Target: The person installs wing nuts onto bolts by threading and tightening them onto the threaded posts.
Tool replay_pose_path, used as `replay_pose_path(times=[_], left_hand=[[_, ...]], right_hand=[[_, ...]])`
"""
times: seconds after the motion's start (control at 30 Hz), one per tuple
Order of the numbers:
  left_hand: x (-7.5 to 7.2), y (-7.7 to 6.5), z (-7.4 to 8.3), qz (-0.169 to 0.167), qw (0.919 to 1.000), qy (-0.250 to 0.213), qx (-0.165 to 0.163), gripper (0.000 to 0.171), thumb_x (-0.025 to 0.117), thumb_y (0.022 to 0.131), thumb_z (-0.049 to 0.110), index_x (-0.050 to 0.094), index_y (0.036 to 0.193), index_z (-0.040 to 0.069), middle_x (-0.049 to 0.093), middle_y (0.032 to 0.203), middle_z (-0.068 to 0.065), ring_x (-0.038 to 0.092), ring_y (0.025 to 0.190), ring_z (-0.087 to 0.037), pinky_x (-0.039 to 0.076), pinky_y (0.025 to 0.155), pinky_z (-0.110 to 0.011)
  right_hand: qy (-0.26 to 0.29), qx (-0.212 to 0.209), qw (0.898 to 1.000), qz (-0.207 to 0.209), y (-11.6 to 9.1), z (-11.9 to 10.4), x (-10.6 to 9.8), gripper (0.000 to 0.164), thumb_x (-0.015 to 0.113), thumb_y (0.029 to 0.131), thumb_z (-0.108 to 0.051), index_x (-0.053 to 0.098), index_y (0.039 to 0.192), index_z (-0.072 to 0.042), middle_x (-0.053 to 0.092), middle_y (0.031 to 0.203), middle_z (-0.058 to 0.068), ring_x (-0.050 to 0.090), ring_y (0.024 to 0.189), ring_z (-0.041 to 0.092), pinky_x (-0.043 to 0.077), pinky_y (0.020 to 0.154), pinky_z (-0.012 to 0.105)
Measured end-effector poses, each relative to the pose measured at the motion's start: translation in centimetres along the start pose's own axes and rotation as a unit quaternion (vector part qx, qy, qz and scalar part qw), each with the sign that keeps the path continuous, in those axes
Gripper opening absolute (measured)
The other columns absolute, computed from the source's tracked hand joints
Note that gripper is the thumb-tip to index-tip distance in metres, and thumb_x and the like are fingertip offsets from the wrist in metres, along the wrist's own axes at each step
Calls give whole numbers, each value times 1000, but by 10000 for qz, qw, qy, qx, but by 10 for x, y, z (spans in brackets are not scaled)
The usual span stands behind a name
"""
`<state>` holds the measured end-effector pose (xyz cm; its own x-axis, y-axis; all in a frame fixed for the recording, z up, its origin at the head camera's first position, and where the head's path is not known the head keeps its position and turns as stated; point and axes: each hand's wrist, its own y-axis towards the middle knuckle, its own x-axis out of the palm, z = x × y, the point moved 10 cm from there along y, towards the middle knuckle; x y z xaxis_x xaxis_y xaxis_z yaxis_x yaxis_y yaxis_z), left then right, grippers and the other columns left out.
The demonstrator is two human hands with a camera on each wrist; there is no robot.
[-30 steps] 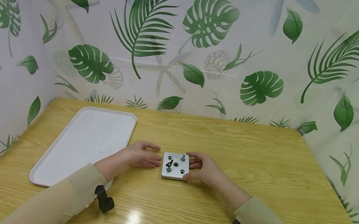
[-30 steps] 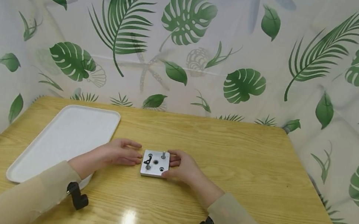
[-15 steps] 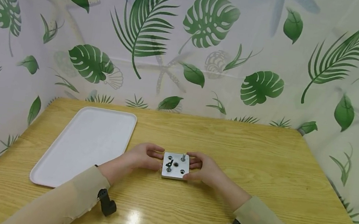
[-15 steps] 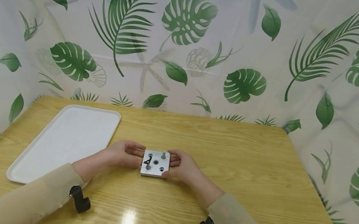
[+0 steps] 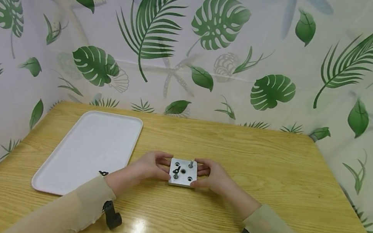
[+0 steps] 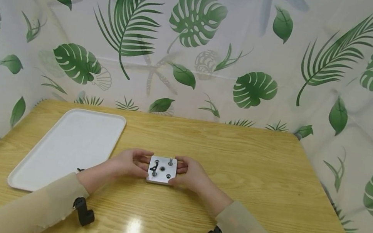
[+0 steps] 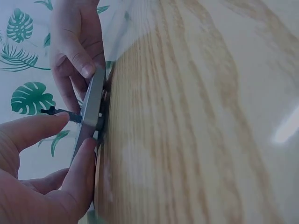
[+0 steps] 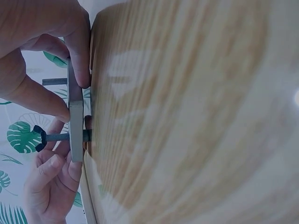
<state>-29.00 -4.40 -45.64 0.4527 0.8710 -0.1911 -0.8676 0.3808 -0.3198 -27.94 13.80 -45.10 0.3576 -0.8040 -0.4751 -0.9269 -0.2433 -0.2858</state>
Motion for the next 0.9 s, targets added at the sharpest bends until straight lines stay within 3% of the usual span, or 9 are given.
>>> replay_pose_path(times=[0.9], left_hand=[[4,2,-3,418,9977,487,220,84,88,76,-12,54,152,2,67,133,-19,72,109,-23,61,89,-31]], right_hand=[[-136,-123,9998,7,-1,-5,0,82,89,82,0,49,154,5,67,130,22,67,117,31,55,103,41]])
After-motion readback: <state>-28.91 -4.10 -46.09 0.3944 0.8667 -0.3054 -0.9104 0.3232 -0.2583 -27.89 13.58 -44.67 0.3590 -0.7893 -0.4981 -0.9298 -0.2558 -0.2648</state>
